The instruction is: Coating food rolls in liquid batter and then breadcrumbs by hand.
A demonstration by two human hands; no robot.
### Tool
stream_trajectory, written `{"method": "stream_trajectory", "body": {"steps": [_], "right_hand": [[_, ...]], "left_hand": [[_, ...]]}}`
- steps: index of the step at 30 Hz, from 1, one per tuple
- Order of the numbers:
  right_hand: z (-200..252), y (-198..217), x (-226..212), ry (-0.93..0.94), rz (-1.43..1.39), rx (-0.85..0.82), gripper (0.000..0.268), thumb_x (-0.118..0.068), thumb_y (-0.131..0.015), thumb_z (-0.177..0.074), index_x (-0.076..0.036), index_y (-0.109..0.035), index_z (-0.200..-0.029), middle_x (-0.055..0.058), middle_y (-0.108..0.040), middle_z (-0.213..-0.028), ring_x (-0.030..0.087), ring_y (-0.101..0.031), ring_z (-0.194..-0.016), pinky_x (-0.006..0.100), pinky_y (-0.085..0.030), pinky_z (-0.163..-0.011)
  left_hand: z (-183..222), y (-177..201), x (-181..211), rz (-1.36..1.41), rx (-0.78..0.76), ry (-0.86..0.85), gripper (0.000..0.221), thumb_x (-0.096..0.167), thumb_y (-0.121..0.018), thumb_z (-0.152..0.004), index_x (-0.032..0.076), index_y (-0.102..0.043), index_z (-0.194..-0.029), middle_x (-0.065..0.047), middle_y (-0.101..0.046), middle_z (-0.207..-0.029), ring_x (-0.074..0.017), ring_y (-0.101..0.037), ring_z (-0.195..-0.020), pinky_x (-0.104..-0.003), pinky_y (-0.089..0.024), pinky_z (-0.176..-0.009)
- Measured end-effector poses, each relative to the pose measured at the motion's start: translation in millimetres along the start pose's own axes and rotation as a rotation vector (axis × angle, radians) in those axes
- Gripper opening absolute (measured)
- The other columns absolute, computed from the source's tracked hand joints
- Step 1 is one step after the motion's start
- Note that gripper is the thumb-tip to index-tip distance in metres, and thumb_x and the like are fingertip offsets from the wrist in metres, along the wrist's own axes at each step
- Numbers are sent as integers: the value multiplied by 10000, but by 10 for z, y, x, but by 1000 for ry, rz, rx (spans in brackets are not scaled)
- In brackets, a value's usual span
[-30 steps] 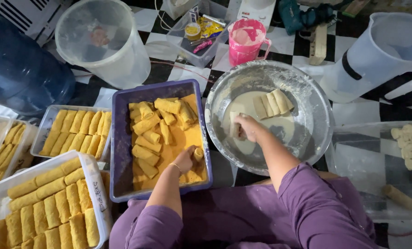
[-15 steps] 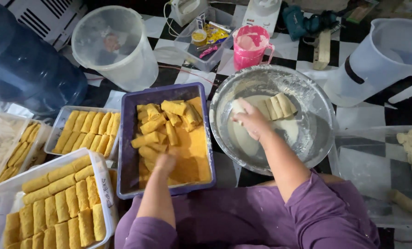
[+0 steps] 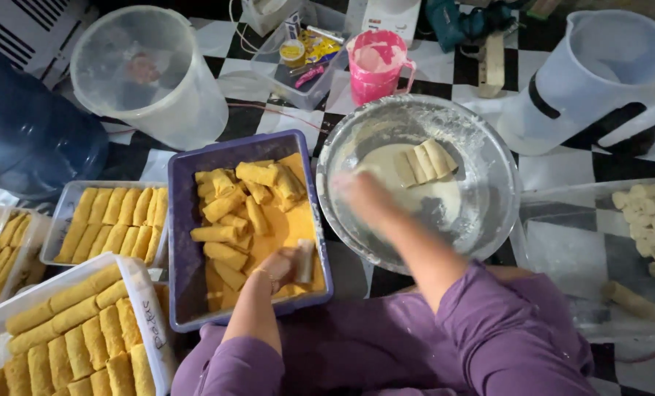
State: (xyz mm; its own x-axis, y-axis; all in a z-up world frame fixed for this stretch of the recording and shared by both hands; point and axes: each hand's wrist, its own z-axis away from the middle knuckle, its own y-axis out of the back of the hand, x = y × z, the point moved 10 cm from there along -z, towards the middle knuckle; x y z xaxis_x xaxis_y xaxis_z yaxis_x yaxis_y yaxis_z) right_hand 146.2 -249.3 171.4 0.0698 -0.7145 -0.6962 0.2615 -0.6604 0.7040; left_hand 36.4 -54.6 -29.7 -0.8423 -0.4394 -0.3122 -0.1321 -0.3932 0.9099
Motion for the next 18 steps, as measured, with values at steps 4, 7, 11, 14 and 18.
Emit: {"method": "stream_trajectory", "body": {"steps": [4, 7, 11, 14, 18], "right_hand": [[-327, 479, 1486, -370, 335, 116, 387, -373, -601, -974, -226, -678, -1324, 83, -742, -1221, 278, -688, -1184, 477, -570, -964], [-321, 298, 2070, -448, 382, 4, 554, -308, -638, -964, -169, -482, -1478, 148, -462, -1470, 343, -472, -1373, 576, -440, -1052], [-79, 164, 1599, -459, 437, -191, 662, -218, -500, -1041, -80, -247, -1637, 242, -147, -1707, 468, -159, -1556, 633, -216, -1222], [-15, 284, 1304, -447, 498, -169, 563, -109, -433, -1011, -24, -406, -1566, 263, -311, -1654, 488, -239, -1530, 617, -283, -1186], [-127, 123, 1709, -463, 450, -110, 542, -76, -402, -1013, -4, -439, -1549, 282, -331, -1649, 484, -244, -1539, 622, -246, -1205]], "left_hand": [[8, -1237, -477, 1170, -230, 982, 454, 465, -676, -815, 269, -659, -1225, -30, -735, -1178, -246, -677, -1199, -416, -575, -1001], [79, -338, -768, 1108, -119, 1100, 394, 292, -574, -880, 153, -572, -1249, -131, -696, -1199, -319, -673, -1188, -427, -574, -1017], [172, -136, -824, 1209, -50, 1046, 438, 519, -612, -868, 153, -694, -1093, -130, -729, -1124, -356, -672, -1146, -489, -568, -984], [359, 274, -1009, 1281, 73, 1217, 614, 587, -640, -927, 72, -639, -1263, -209, -584, -1363, -390, -559, -1316, -490, -478, -1121], [140, -221, -989, 1411, 228, 1141, 617, 455, -619, -999, 53, -544, -1461, -274, -464, -1483, -457, -414, -1435, -504, -345, -1229]]}}
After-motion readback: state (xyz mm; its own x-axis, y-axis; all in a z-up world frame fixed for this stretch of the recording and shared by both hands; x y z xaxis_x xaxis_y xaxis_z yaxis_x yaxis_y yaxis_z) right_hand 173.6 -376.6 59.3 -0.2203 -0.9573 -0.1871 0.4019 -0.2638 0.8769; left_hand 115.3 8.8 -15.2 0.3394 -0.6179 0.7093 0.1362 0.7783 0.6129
